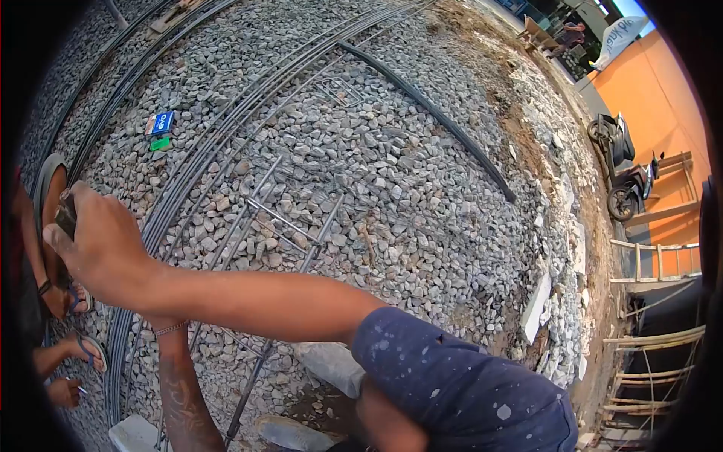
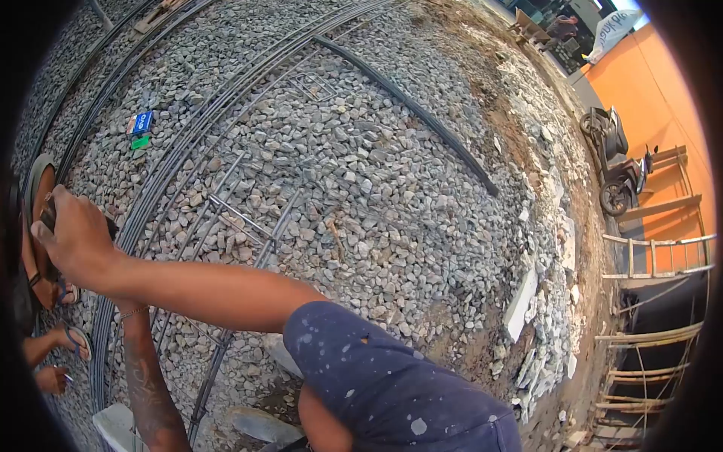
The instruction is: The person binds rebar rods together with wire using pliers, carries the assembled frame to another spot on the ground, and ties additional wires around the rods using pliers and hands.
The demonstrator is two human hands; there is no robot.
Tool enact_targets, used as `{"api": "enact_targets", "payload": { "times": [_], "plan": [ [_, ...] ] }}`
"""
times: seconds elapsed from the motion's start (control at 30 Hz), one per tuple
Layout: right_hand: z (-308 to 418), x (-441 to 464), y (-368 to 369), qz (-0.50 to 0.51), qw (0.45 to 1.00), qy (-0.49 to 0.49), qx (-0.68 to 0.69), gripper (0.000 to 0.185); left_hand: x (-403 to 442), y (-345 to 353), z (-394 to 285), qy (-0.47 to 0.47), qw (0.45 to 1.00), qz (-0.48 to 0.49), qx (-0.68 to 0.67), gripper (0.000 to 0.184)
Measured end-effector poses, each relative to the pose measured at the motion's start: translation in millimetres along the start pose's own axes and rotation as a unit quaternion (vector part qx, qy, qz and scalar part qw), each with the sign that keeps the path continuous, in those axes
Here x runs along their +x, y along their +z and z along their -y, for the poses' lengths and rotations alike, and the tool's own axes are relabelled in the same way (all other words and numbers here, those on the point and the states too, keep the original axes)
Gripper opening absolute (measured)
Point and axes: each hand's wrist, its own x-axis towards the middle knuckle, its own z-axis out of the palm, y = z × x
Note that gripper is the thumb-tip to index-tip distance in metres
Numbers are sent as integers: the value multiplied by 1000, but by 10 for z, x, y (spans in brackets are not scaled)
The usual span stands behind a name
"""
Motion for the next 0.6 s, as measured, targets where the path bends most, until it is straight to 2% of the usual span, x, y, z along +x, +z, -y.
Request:
{"api": "enact_targets", "payload": {
  "times": [0.03,0.07,0.1,0.13,0.17,0.2,0.23,0.27,0.3,0.33,0.37,0.4,0.43,0.47,0.5,0.53,0.57,0.6],
  "plan": [
    [31,13,-15,131,988,52,59,31,369,-656,213,8,1000,8,9,43],
    [90,45,-40,267,950,100,129,32,634,-800,-501,-42,971,230,-50,34],
    [38,165,-148,348,911,80,208,36,896,-984,-1216,-95,892,434,-88,26],
    [-102,292,-236,479,761,232,371,43,982,-991,-1061,-101,850,485,-176,23],
    [-177,361,-291,540,675,228,448,46,1124,-974,-1076,-112,770,550,-303,21],
    [-185,337,-277,549,685,193,438,46,1127,-898,-1141,-225,664,553,-451,21],
    [-246,409,-223,608,659,156,414,37,1188,-826,-1014,-310,530,645,-455,19],
    [-173,385,-244,545,732,172,370,29,1235,-763,-906,-268,483,691,-466,16],
    [-58,437,-261,502,761,251,324,26,1159,-808,-1011,-289,595,618,-424,19],
    [200,389,-332,434,861,198,174,23,1015,-825,-1150,-306,687,538,-381,21],
    [518,314,-339,346,907,223,85,22,864,-828,-1224,-88,852,402,-322,24],
    [714,238,-335,245,937,250,-7,21,721,-840,-1247,138,933,236,-233,27],
    [442,-12,-339,174,982,-49,45,25,646,-794,-1241,140,958,193,-160,31],
    [296,60,-326,169,983,-52,45,25,691,-825,-1266,144,957,194,-164,31],
    [108,249,-308,343,920,57,181,28,789,-903,-1292,42,922,318,-215,28],
    [6,371,-364,490,800,163,306,31,882,-955,-1279,-59,859,438,-259,26],
    [48,459,-506,556,636,262,467,32,1015,-846,-1172,-20,810,491,-321,22],
    [-24,460,-480,555,638,259,466,32,1075,-764,-1132,-16,808,492,-323,22]
  ]
}}
